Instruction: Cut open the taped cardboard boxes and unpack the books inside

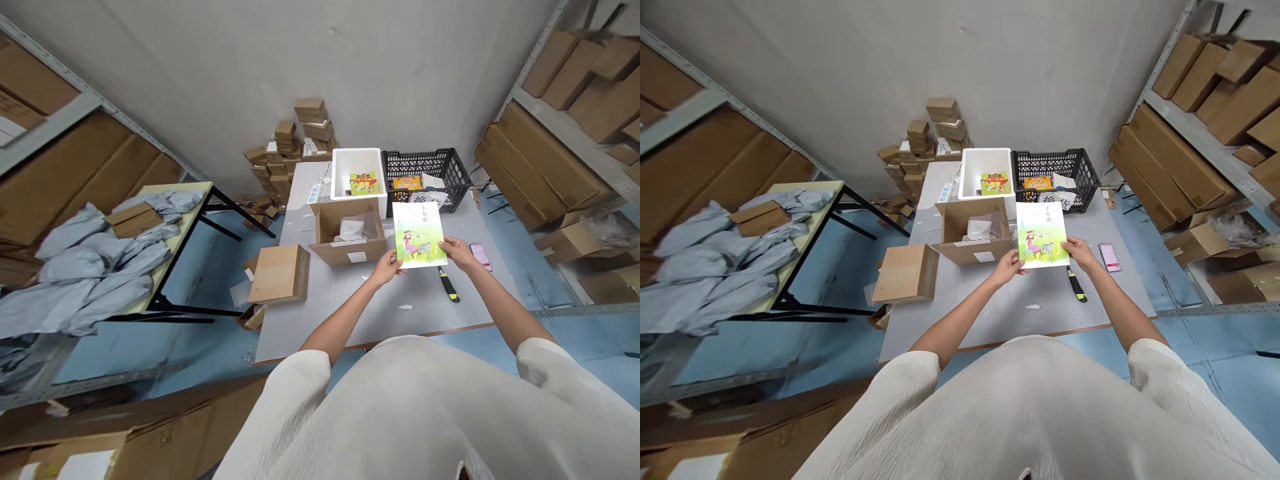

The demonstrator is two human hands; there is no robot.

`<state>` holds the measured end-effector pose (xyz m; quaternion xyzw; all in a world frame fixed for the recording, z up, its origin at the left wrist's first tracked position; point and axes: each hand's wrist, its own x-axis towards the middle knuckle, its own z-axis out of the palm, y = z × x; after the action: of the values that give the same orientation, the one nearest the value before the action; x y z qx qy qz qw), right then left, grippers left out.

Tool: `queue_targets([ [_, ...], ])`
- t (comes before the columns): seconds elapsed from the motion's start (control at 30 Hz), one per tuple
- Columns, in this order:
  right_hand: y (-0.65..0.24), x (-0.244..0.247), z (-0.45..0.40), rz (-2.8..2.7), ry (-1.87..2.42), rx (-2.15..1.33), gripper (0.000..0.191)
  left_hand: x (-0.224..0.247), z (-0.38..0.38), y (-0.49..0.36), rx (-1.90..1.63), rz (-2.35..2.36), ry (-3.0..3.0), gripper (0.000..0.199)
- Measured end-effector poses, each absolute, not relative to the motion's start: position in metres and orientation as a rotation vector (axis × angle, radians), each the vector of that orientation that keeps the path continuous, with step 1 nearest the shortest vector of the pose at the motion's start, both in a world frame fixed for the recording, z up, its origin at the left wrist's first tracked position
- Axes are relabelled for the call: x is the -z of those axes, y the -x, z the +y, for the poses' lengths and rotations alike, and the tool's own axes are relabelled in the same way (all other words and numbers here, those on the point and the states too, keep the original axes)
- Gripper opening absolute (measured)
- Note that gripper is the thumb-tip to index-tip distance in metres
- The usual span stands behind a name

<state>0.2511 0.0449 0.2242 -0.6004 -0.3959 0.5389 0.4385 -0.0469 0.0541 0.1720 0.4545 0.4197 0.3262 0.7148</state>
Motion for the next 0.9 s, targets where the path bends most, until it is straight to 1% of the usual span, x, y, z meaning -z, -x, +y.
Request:
queue_targets([
  [0.17,-0.219,-0.244,0.086,-1.127,1.408,-1.329,0.065,-0.203,0.093,0.078,-0.946,1.014,-1.067,0.057],
  [0.3,-0.19,-0.253,0.116,-1.257,1.394,-1.356,0.07,-0.225,0.122,0.109,-1.04,1.091,-1.067,0.052],
  [0.37,-0.176,-0.254,0.134,-1.288,1.371,-1.361,0.067,-0.233,0.136,0.123,-1.061,1.13,-1.035,0.047],
  [0.47,-0.156,-0.254,0.162,-1.264,1.355,-1.34,0.054,-0.241,0.157,0.141,-1.065,1.158,-0.992,0.041],
  [0.57,-0.139,-0.251,0.19,-1.215,1.351,-1.331,0.046,-0.243,0.18,0.158,-1.042,1.135,-0.965,0.041],
  [0.67,-0.125,-0.247,0.214,-1.199,1.364,-1.341,0.043,-0.243,0.205,0.172,-1.019,1.136,-0.955,0.047],
  [0.83,-0.107,-0.239,0.255,-1.14,1.4,-1.347,0.04,-0.239,0.253,0.183,-1.009,1.204,-0.952,0.037],
  [0.9,-0.101,-0.235,0.273,-1.082,1.383,-1.357,0.043,-0.235,0.272,0.183,-1.061,1.245,-0.917,0.04],
])
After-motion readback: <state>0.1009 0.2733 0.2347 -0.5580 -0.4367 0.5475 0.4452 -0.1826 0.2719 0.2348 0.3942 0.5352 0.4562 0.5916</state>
